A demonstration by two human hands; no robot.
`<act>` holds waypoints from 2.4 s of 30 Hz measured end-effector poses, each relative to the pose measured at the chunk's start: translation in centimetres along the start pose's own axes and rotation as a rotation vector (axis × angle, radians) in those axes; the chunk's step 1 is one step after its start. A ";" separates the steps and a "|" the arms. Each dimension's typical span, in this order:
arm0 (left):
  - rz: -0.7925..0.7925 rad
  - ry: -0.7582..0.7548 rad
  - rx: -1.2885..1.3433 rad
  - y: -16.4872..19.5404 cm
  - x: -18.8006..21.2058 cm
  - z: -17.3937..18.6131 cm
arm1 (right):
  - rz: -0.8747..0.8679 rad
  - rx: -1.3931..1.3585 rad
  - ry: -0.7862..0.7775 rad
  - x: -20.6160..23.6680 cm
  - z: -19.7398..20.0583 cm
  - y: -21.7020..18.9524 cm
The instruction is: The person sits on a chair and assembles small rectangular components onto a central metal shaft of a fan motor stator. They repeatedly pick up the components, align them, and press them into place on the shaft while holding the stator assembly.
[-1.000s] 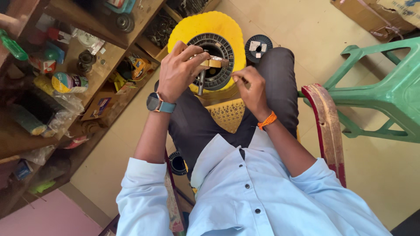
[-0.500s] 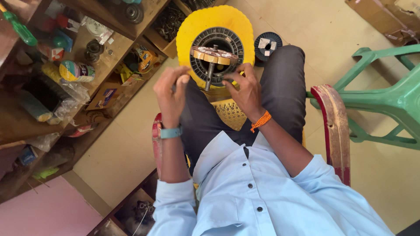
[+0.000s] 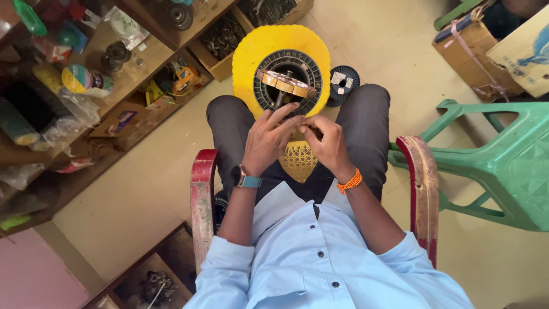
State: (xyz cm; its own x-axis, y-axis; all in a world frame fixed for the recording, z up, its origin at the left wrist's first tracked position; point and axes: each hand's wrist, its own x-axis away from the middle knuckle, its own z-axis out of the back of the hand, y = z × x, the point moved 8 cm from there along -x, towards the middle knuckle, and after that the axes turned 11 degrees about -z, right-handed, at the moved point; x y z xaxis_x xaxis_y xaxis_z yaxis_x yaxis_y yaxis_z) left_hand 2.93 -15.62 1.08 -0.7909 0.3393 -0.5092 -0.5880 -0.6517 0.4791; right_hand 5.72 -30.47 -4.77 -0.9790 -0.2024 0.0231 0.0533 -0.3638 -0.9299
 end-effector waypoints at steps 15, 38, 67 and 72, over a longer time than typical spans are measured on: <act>0.510 0.589 0.825 -7.2 3.4 -3.5 | 0.118 0.198 -0.075 -6.0 3.9 -9.5; 0.450 0.595 0.102 -4.3 -0.4 2.9 | -0.224 0.364 0.076 -15.4 7.2 -2.6; -0.079 -0.126 0.018 -6.3 -8.1 1.1 | 0.273 0.304 0.005 0.0 2.5 -11.5; -0.095 -0.132 0.046 -6.3 -8.5 1.0 | 0.322 0.383 0.039 0.0 0.2 -8.8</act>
State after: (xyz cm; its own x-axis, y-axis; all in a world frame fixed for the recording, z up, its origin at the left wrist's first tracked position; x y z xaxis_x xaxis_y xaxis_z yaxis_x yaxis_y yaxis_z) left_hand 13.18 -13.69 3.05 -0.7449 0.4865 -0.4566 -0.6661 -0.5817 0.4669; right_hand 5.28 -27.46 3.51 -0.9072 -0.3282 -0.2632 0.4152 -0.5977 -0.6859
